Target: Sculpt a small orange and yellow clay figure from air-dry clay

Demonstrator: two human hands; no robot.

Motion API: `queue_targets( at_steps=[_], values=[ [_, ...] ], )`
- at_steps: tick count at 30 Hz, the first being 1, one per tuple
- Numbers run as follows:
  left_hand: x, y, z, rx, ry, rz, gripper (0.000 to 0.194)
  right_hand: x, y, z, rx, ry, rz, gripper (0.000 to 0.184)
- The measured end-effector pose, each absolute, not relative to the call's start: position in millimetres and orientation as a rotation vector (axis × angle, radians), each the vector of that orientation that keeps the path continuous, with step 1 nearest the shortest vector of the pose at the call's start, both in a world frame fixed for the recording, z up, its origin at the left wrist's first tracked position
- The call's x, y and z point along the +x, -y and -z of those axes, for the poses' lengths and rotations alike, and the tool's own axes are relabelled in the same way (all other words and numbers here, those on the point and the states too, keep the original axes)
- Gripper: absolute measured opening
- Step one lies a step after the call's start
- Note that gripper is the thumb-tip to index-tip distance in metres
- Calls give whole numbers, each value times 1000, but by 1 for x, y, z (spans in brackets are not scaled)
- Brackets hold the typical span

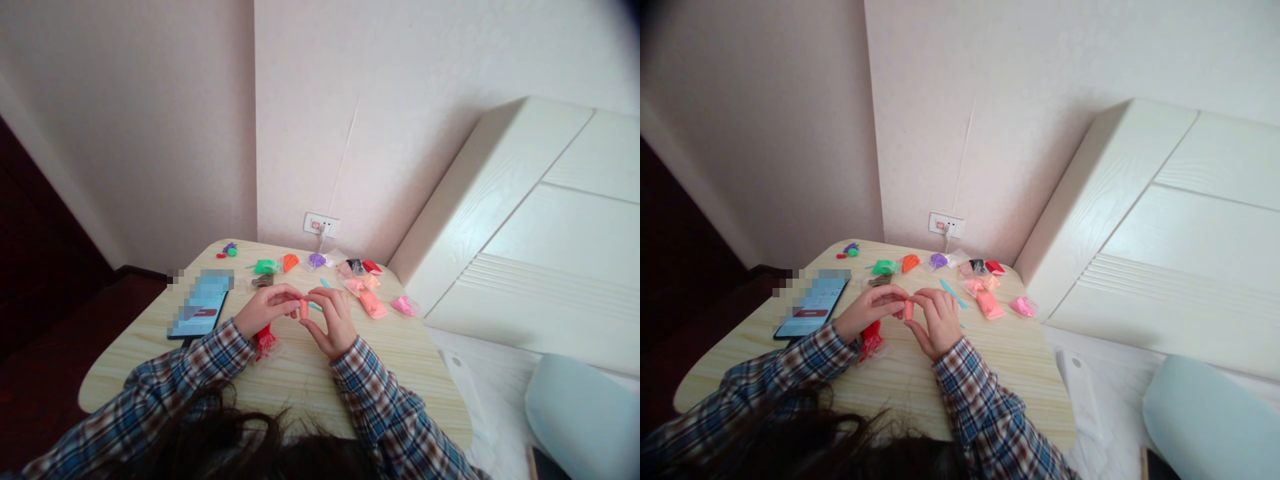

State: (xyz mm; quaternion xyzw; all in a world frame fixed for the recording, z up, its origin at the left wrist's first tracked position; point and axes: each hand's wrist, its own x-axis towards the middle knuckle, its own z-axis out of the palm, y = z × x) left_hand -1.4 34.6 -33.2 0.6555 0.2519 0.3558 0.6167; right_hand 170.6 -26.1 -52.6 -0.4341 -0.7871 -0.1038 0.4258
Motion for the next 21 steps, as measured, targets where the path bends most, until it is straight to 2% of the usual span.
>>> queue_targets(
  at_steps=[21],
  values=[
    [-1, -36, 35, 1474, -650, -827, 28, 171, 27, 53, -1094, 1980, 285, 31]
  ],
)
